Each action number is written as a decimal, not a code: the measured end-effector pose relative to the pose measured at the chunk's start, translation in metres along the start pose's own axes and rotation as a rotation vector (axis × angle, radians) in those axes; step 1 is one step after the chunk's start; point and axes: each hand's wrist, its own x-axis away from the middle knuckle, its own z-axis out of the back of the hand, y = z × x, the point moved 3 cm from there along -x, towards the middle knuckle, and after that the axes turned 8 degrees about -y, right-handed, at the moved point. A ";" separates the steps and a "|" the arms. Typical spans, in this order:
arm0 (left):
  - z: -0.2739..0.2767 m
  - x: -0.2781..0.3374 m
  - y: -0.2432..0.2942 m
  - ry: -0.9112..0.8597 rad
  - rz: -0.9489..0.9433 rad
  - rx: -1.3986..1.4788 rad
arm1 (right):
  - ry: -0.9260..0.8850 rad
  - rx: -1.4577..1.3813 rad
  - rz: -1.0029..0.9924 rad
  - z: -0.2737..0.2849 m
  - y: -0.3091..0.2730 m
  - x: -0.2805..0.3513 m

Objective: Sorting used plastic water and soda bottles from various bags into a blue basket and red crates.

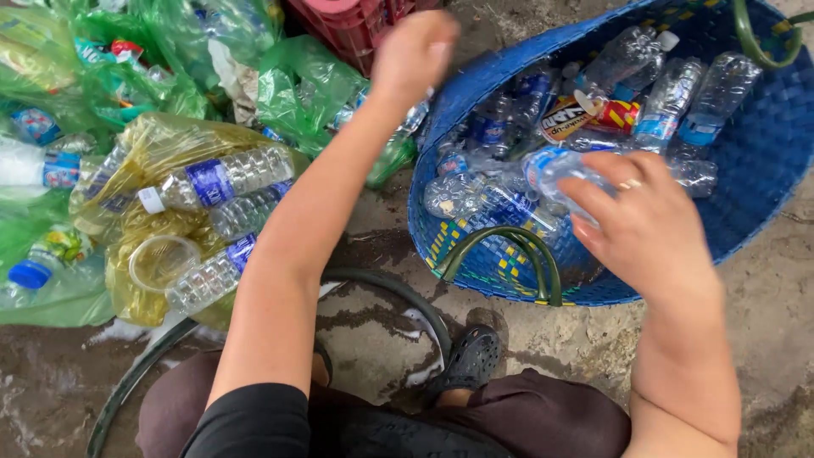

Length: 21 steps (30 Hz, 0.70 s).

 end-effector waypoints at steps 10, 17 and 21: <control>-0.074 0.154 -0.170 -0.629 -0.123 -0.898 | -0.340 -0.686 -0.087 -0.138 -0.026 -0.032; -0.029 0.125 -0.176 -0.563 0.066 -0.882 | -0.852 -1.234 0.141 -0.096 -0.059 -0.028; 0.077 0.064 -0.075 -0.004 0.074 -0.616 | -0.379 -1.591 -0.065 -0.177 -0.025 -0.030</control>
